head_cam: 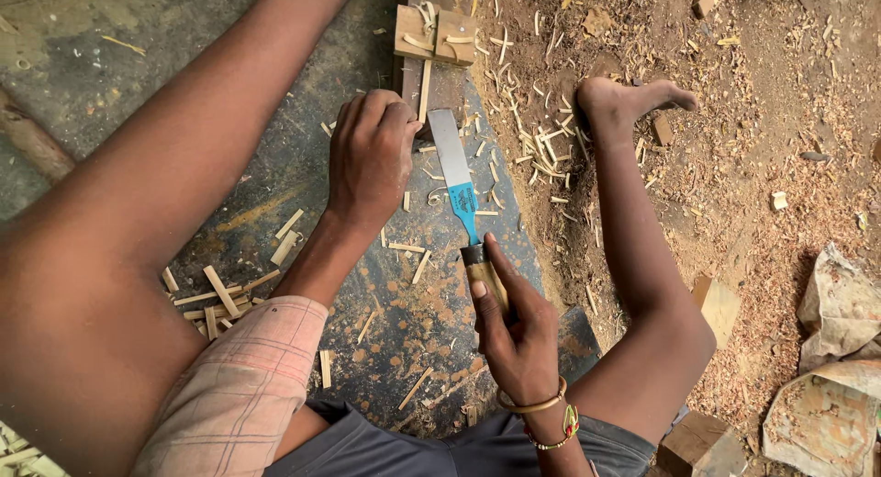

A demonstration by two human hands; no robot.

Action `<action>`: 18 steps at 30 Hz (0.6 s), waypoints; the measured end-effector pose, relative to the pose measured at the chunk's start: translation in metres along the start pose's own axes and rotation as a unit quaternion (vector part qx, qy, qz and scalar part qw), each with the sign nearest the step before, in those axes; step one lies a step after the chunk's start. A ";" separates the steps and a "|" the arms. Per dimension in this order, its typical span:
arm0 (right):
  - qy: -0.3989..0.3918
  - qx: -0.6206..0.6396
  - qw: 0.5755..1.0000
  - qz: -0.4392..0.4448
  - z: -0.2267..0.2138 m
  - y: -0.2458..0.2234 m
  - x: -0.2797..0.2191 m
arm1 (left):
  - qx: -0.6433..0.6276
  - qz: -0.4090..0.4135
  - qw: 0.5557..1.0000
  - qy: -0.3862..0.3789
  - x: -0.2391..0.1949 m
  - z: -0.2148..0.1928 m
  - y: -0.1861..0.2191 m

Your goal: The person sits on the ground and uses a chisel to carve small wooden blocks. They hold the wood with one hand and the chisel with the other, repeatedly shaving off thin strips of wood. The carved pieces accumulate on the floor.

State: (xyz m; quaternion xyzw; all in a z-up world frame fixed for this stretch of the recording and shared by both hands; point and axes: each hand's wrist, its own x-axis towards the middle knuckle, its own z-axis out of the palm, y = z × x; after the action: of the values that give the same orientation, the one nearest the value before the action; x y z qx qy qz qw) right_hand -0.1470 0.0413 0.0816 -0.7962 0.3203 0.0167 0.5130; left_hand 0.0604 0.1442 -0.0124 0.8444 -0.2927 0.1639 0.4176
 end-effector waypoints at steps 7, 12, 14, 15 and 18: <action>0.014 -0.092 0.994 -0.062 0.002 -0.002 0.000 | 0.001 0.002 1.000 -0.006 -0.002 0.009 -0.009; 0.020 -0.158 0.977 -0.144 0.000 -0.012 -0.001 | 0.024 0.021 0.999 -0.001 -0.003 0.006 -0.010; 0.025 -0.170 0.975 -0.143 0.001 -0.014 0.000 | 0.020 0.018 1.000 -0.004 -0.003 0.006 -0.008; 0.029 -0.177 0.973 -0.143 0.002 -0.015 0.001 | 0.016 0.010 1.000 -0.010 -0.003 0.007 -0.006; 0.046 -0.167 0.975 -0.136 0.012 -0.014 0.001 | 0.013 0.015 1.000 -0.011 -0.002 0.007 -0.010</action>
State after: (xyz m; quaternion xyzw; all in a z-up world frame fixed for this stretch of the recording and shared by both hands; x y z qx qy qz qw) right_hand -0.1349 0.0547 0.0865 -0.9067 0.2249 -0.0369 0.3549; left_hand 0.0659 0.1444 -0.0236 0.8472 -0.3073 0.1650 0.4008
